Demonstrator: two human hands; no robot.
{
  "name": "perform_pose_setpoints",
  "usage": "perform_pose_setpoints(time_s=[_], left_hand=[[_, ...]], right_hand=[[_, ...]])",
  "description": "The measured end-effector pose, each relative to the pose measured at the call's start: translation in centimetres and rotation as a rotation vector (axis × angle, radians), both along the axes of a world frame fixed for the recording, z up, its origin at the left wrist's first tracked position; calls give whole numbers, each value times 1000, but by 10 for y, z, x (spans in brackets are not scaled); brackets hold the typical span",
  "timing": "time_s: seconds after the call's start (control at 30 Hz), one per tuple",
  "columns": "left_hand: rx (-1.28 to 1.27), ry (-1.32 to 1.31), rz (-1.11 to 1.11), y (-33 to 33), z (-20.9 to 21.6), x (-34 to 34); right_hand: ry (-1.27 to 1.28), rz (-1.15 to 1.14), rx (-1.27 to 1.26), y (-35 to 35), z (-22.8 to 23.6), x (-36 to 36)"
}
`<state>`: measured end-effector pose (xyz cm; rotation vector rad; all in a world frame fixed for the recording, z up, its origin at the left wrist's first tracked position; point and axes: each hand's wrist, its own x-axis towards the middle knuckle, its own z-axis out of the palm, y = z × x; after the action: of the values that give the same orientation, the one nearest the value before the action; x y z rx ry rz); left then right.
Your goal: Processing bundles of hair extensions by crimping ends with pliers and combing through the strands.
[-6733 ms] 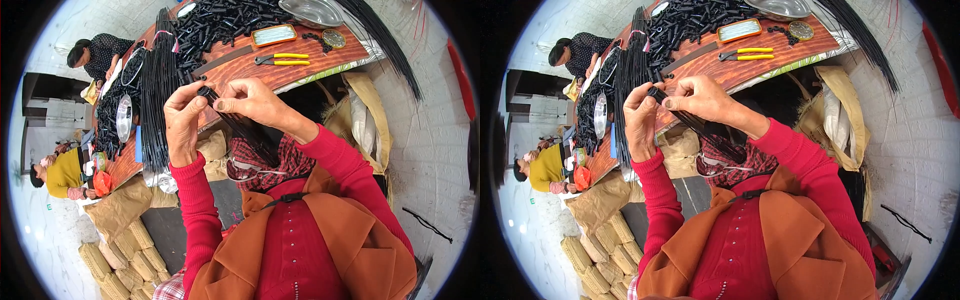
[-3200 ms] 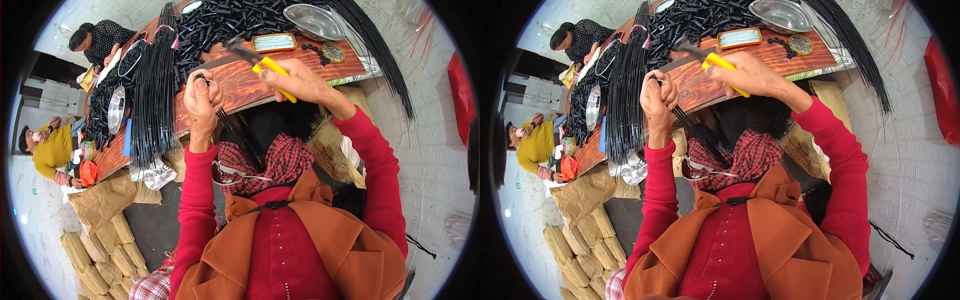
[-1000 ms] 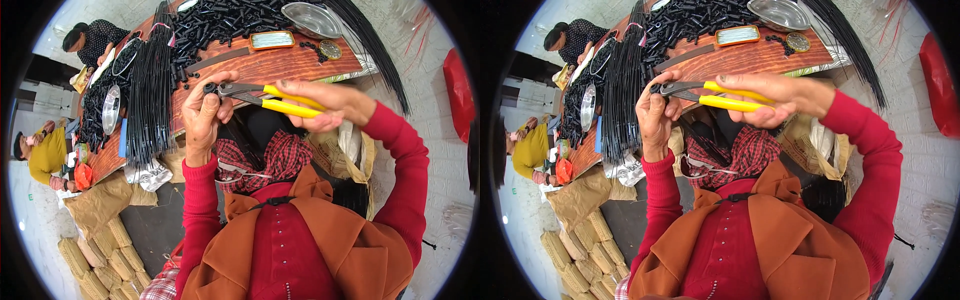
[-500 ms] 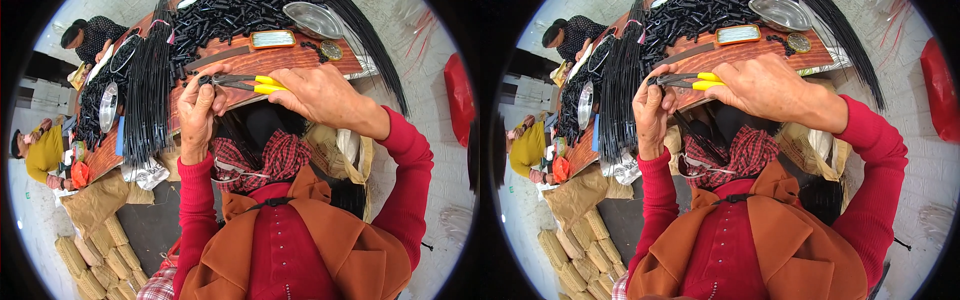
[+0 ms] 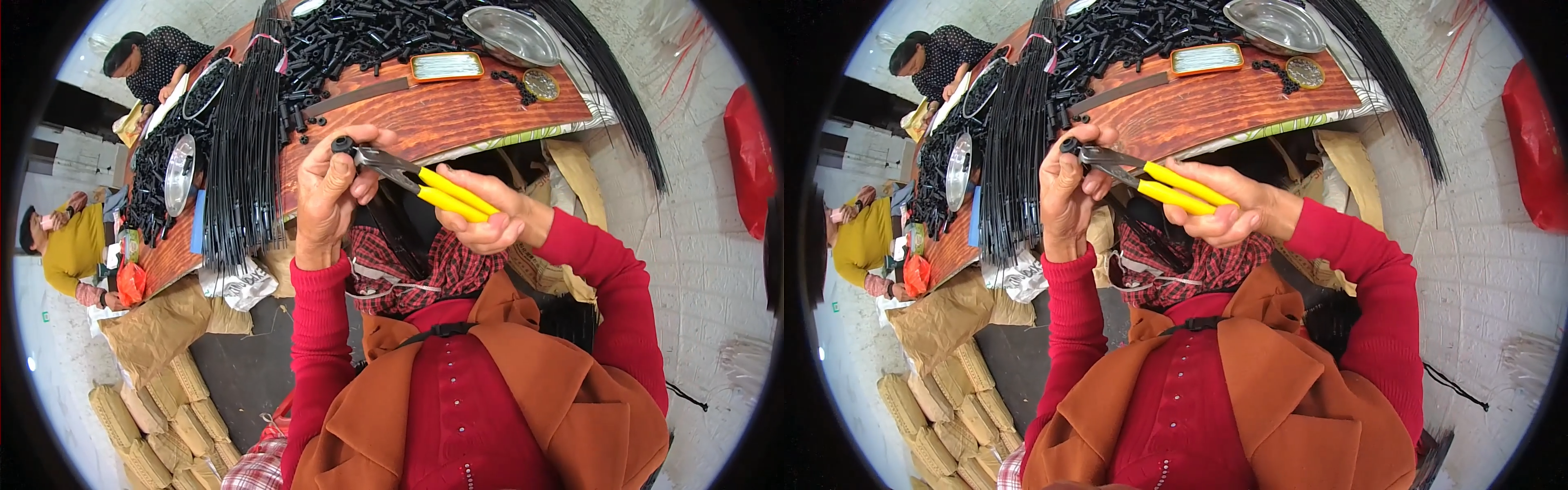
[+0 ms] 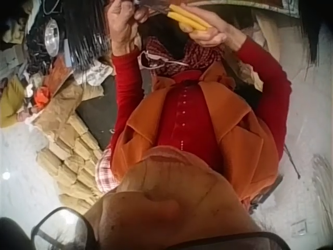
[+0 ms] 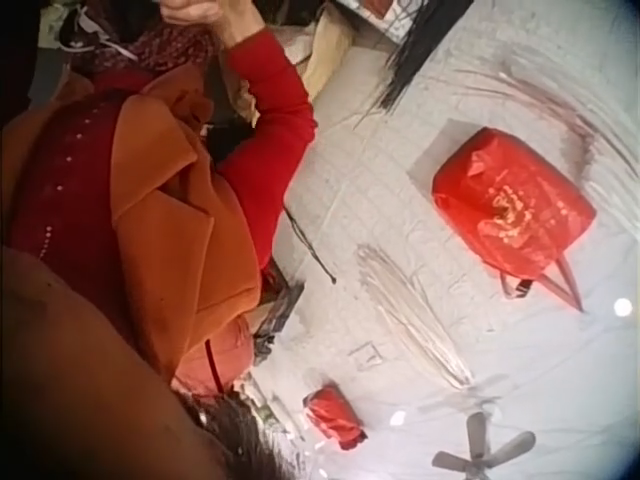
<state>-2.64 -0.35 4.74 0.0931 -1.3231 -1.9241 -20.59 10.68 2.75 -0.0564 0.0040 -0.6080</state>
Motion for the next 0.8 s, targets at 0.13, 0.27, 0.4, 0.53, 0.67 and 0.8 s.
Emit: perform_pose_setpoints(time_s=[0.13, 0.27, 0.4, 0.53, 0.67, 0.8], left_hand=[[31, 51, -44, -1, -5, -1], [44, 80, -50, -3, -7, -3], [63, 79, 11, -2, -7, -3], [50, 65, 43, -1, -5, -6], [51, 68, 54, 1, -4, -4], [30, 51, 74, 13, 0, -10]], right_hand=[[-164, -25, -27, -3, -12, 8], [75, -53, -85, -8, -3, -1], [854, -253, -663, -8, 35, -14], [1707, -883, -1498, -12, 44, -15], [2200, -641, -1601, 3, 73, -7], [1870, -524, -1496, 4, 70, -18]])
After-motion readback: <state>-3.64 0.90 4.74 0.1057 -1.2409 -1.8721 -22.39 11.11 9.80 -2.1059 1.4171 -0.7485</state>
